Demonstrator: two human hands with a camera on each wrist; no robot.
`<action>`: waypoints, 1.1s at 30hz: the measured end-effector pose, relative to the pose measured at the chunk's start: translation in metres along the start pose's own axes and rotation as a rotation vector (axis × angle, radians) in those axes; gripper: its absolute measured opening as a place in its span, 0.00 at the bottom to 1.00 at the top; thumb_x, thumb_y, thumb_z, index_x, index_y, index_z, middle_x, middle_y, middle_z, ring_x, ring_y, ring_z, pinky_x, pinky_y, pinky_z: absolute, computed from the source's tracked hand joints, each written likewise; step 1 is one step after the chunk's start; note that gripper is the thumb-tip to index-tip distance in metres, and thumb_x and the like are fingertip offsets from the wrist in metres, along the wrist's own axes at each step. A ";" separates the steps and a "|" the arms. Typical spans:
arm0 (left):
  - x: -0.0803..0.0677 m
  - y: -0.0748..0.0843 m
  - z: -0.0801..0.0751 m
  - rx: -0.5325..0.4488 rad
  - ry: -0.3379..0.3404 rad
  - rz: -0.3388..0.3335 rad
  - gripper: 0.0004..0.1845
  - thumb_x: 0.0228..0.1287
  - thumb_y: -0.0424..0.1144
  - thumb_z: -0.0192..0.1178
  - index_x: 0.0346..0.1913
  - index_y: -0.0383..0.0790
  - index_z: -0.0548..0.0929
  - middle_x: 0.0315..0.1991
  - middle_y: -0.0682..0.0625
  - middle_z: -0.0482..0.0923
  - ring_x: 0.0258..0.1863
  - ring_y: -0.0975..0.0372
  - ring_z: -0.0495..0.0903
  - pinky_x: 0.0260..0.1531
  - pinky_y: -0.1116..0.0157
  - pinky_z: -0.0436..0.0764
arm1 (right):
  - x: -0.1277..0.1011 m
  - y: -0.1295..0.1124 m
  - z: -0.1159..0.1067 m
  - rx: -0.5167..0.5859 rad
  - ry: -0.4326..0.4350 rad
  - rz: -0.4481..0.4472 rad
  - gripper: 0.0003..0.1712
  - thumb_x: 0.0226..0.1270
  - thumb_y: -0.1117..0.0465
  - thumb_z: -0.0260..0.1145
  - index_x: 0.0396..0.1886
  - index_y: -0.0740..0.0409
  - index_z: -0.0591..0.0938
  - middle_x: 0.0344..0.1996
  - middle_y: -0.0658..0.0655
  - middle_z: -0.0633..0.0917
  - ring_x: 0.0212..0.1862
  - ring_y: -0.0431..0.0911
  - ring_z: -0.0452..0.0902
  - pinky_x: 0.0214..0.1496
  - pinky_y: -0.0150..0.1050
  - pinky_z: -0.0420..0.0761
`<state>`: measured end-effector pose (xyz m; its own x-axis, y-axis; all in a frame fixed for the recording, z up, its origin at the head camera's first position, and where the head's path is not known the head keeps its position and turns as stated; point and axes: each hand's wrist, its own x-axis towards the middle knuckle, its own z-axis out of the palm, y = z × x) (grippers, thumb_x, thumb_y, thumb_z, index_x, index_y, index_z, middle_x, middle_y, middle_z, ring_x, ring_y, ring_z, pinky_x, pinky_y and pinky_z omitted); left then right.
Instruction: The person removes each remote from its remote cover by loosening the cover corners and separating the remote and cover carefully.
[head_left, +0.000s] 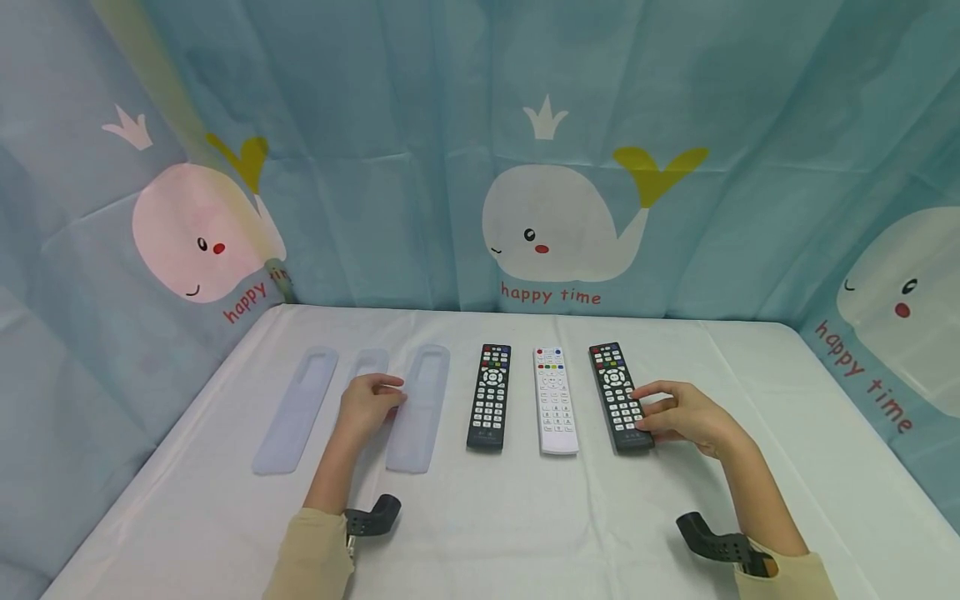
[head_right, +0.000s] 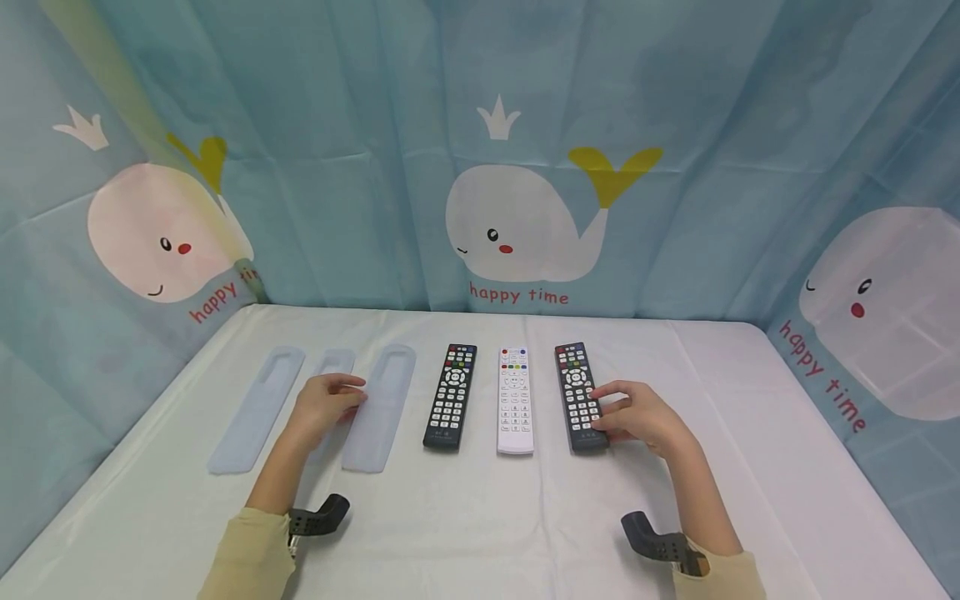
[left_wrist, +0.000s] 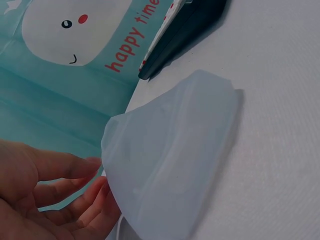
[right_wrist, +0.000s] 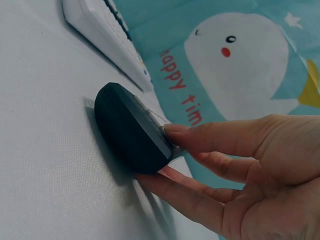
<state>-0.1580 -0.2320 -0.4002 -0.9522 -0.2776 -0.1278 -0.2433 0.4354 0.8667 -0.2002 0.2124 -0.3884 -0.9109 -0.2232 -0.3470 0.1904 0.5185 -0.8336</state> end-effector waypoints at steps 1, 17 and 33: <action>0.000 0.001 0.000 -0.001 -0.003 0.003 0.14 0.69 0.25 0.62 0.55 0.22 0.84 0.43 0.33 0.85 0.41 0.50 0.87 0.41 0.61 0.89 | 0.000 0.000 0.000 -0.003 -0.001 -0.002 0.34 0.66 0.72 0.72 0.69 0.76 0.71 0.54 0.74 0.84 0.46 0.48 0.86 0.46 0.45 0.91; 0.000 0.002 -0.004 -0.016 -0.025 0.023 0.13 0.70 0.26 0.63 0.53 0.21 0.85 0.42 0.34 0.85 0.39 0.55 0.87 0.45 0.57 0.90 | -0.001 0.003 -0.003 -0.015 0.017 -0.006 0.31 0.66 0.74 0.70 0.67 0.78 0.72 0.51 0.71 0.84 0.45 0.48 0.85 0.47 0.46 0.91; -0.002 0.005 -0.007 -0.055 -0.034 0.018 0.15 0.75 0.30 0.61 0.56 0.22 0.83 0.49 0.31 0.85 0.43 0.51 0.86 0.46 0.58 0.90 | -0.007 -0.004 -0.010 -0.041 0.046 -0.021 0.28 0.72 0.73 0.66 0.68 0.79 0.71 0.54 0.76 0.83 0.48 0.50 0.85 0.50 0.49 0.90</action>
<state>-0.1562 -0.2356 -0.3918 -0.9624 -0.2401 -0.1271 -0.2159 0.3919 0.8943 -0.1986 0.2197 -0.3781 -0.9306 -0.1966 -0.3087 0.1569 0.5477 -0.8218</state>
